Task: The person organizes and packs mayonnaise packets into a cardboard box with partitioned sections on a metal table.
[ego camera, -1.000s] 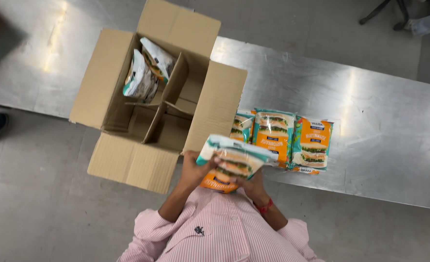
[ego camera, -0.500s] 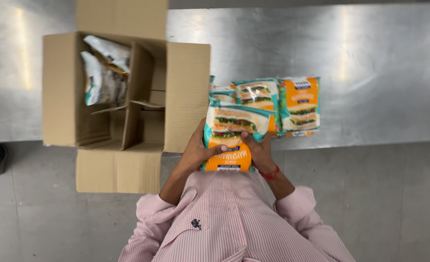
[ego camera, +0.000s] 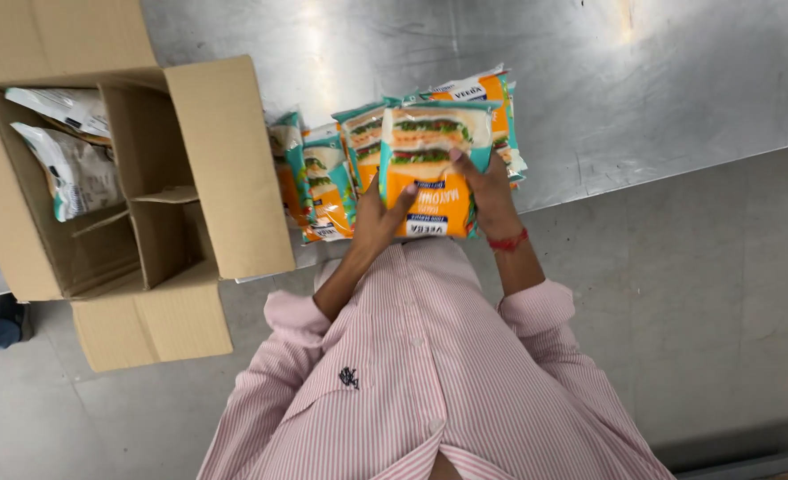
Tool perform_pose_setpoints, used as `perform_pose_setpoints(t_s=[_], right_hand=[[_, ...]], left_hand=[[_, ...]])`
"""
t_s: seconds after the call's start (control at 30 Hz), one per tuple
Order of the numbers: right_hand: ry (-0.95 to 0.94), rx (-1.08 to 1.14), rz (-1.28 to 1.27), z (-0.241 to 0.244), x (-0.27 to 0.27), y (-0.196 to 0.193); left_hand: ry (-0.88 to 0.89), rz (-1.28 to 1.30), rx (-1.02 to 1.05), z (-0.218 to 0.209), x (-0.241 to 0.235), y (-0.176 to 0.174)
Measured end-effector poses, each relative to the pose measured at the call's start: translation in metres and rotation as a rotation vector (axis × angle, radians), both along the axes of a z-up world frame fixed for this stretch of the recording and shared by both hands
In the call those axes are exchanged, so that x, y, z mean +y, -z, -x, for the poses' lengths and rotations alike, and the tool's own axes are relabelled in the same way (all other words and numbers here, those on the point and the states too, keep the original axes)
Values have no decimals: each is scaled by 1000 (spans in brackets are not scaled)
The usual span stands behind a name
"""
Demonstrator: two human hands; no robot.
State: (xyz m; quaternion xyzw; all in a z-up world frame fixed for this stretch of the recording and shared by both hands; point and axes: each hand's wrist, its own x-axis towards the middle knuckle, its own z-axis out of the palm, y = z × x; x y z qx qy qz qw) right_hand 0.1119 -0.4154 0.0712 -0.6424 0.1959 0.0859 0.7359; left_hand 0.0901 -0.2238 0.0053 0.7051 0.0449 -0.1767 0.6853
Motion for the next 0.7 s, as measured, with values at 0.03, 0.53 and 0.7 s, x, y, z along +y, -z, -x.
perform_pose_setpoints(t_s=[0.03, 0.53, 0.7], right_hand=[[1, 8, -2, -5, -13, 6], [-399, -106, 1090, -53, -117, 88], [-409, -235, 967, -43, -131, 107]], left_hand=[[1, -2, 8, -3, -13, 8], [-5, -249, 35, -2, -131, 75], [-117, -206, -19, 11, -132, 52]])
